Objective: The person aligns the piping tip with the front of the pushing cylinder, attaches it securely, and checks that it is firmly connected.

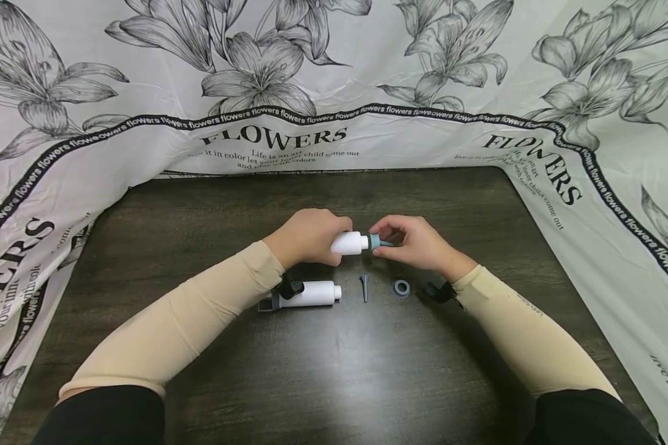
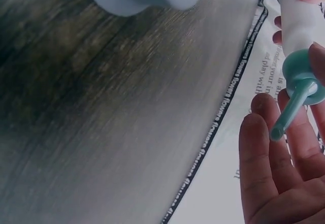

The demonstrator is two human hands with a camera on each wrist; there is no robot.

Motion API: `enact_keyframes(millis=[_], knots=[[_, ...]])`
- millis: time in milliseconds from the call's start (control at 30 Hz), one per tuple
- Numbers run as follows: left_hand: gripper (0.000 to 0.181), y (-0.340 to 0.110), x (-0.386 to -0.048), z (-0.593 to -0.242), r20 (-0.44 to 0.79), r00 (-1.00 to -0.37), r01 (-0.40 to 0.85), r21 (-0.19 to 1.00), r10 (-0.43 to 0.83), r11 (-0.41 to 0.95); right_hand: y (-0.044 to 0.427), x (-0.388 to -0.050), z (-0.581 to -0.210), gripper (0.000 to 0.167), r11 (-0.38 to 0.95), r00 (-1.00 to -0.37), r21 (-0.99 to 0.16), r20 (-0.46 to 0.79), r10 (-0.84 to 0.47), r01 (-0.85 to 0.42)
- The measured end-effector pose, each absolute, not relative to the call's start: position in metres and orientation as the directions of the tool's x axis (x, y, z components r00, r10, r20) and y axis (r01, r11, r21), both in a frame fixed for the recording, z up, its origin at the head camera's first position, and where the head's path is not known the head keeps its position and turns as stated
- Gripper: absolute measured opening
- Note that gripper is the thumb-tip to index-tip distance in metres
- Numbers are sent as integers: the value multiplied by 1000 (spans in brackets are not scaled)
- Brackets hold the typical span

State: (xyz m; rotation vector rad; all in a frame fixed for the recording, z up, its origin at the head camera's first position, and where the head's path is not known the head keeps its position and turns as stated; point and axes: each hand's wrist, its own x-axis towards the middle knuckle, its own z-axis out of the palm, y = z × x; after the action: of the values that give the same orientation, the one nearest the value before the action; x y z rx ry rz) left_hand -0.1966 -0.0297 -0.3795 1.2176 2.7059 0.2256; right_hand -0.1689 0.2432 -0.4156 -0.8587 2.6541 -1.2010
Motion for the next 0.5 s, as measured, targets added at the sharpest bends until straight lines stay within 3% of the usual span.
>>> enact_keyframes(millis=[500], knots=[[39, -23, -194, -378, -59, -612, 769, 187, 789, 611, 240, -167, -415, 34, 500, -823, -728, 153, -547, -468]])
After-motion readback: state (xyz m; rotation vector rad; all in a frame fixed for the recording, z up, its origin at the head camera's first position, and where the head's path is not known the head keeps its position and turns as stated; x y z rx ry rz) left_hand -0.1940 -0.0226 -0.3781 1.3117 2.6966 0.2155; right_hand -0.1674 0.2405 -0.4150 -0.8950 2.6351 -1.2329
